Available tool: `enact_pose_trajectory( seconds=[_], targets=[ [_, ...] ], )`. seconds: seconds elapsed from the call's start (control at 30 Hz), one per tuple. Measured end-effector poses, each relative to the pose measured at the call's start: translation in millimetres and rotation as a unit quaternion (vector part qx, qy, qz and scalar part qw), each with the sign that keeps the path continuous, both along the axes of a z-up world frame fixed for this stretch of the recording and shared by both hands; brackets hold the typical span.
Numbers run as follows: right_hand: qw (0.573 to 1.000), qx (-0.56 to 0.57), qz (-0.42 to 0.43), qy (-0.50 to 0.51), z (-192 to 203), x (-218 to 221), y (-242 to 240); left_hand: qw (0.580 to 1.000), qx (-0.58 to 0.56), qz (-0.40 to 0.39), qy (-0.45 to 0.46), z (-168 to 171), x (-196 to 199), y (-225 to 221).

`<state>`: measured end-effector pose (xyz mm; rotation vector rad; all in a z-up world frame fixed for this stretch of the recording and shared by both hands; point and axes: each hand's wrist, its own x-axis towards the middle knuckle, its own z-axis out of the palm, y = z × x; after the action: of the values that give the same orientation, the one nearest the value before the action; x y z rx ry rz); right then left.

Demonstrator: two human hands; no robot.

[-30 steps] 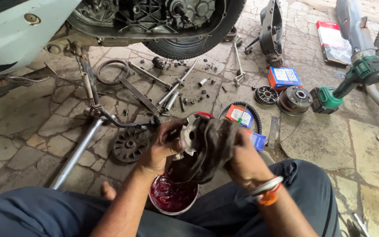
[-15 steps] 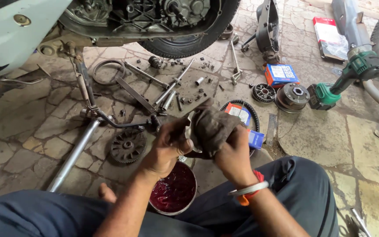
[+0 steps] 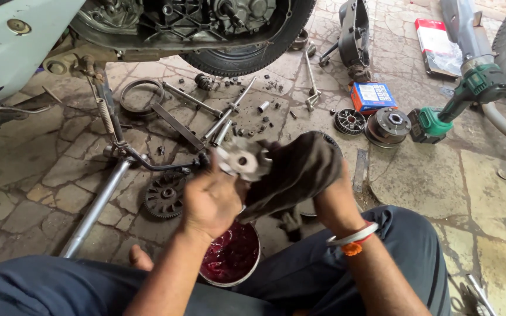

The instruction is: Greasing and assembling a motorcycle variator pulley assembly on the workshop floor.

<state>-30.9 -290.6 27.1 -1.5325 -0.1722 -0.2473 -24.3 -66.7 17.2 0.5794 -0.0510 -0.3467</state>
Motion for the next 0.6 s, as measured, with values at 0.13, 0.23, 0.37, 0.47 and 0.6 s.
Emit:
enact_pose_trajectory(
  seconds=[0.13, 0.23, 0.37, 0.47, 0.6],
  targets=[
    [0.973, 0.197, -0.075, 0.095, 19, -1, -10, 0.996, -0.077, 0.003, -0.045, 26, 4, 19],
    [0.965, 0.225, -0.063, 0.122, -15, 5, -21, 0.992, -0.011, -0.060, -0.110, 30, 0, 14],
    [0.989, -0.112, 0.007, -0.096, -26, -1, 10, 0.990, 0.124, -0.069, 0.021, 32, -6, -16],
    [0.985, -0.130, 0.027, -0.113, -4, -2, 27, 0.969, 0.234, -0.064, 0.046, 18, -7, -26],
    [0.992, -0.119, 0.001, -0.047, 11, 1, 33, 0.961, 0.254, 0.001, -0.110, -2, -10, -28]
  ],
)
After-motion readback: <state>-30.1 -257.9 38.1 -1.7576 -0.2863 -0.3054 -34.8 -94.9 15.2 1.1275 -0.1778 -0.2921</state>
